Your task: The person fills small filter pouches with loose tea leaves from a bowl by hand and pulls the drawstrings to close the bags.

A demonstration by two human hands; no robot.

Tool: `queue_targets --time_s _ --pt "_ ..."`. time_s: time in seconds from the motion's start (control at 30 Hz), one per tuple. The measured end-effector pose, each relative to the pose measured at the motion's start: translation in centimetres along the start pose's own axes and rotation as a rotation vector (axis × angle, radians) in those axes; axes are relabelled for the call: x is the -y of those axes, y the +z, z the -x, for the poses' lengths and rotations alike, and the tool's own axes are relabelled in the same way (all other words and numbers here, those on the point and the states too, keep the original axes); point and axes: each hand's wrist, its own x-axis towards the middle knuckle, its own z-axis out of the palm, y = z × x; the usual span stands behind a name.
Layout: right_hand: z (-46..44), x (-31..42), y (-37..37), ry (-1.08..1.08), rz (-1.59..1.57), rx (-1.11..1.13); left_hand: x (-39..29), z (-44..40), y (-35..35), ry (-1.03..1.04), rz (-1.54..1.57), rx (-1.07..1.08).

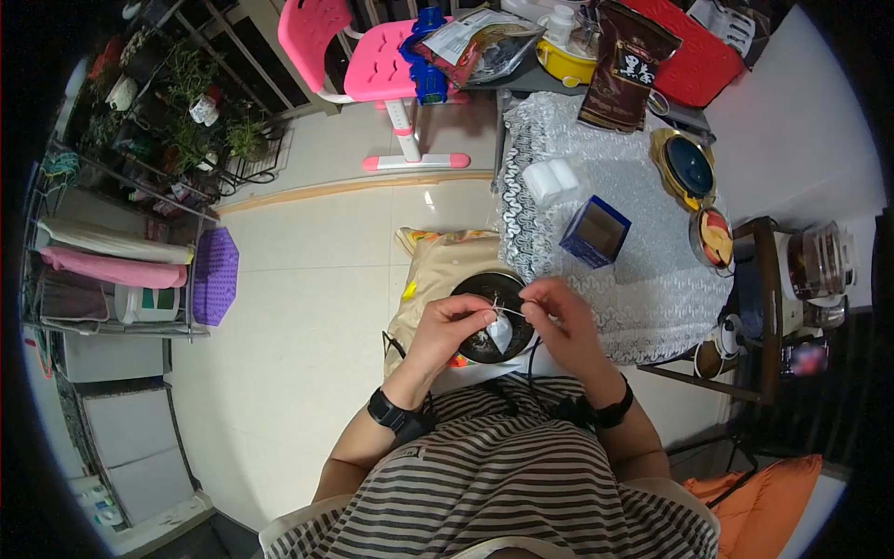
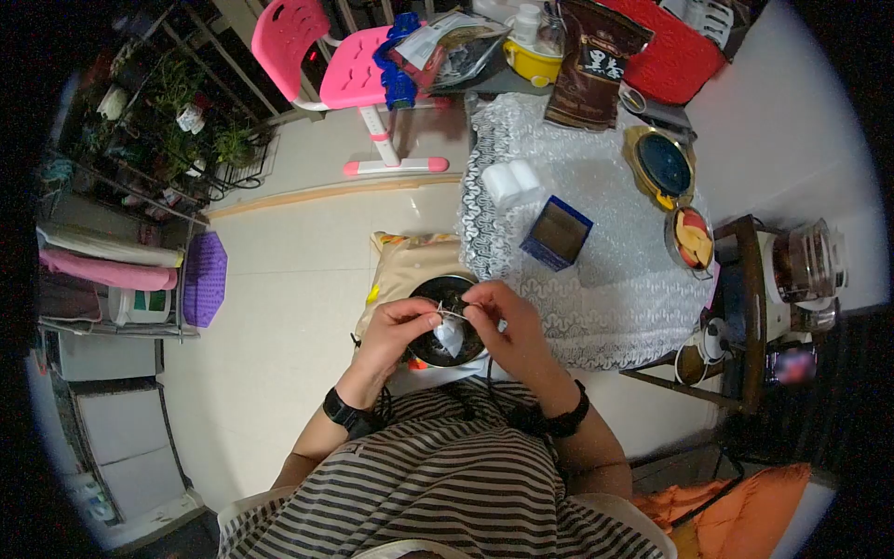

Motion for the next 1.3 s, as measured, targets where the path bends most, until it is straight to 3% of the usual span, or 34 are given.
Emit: queue_targets --time_s 0.13,0.27,0.33,0.47,0.57,0.97,1.03,1.3 --pt "-0.1 0.2 -0.1 0.009 0.174 0.147 0.0 0.1 0.1 0.043 -0.028 0.007" --pt "-0.3 0.1 0.3 -0.025 0.219 0.134 -0.3 0.3 0.2 0.08 -0.062 0.019" --pt "-0.6 1.3 0.4 -0.079 0.273 0.027 -0.1 0.3 0.2 0.114 -0.093 0.029" --pt "-0.7 1.8 0.5 -0.117 0.354 0.093 -0.4 0.4 0.4 0.144 -0.137 0.023" --pt "-0.8 1.1 0.6 -0.28 0.408 0.09 -0.2 0.5 0.3 0.156 -0.18 -0.002" --pt "-0.6 1.4 1.0 -0.2 0.389 0.091 0.8 0.2 0.4 0.02 0.066 -0.022" --pt "-0.6 1.1 1.0 -0.253 0.433 0.097 1.1 0.3 0.4 -0.092 0.222 -0.031" --pt "-0.6 1.3 1.6 -0.217 0.367 0.035 0.8 0.4 1.1 -0.056 0.323 -0.023"
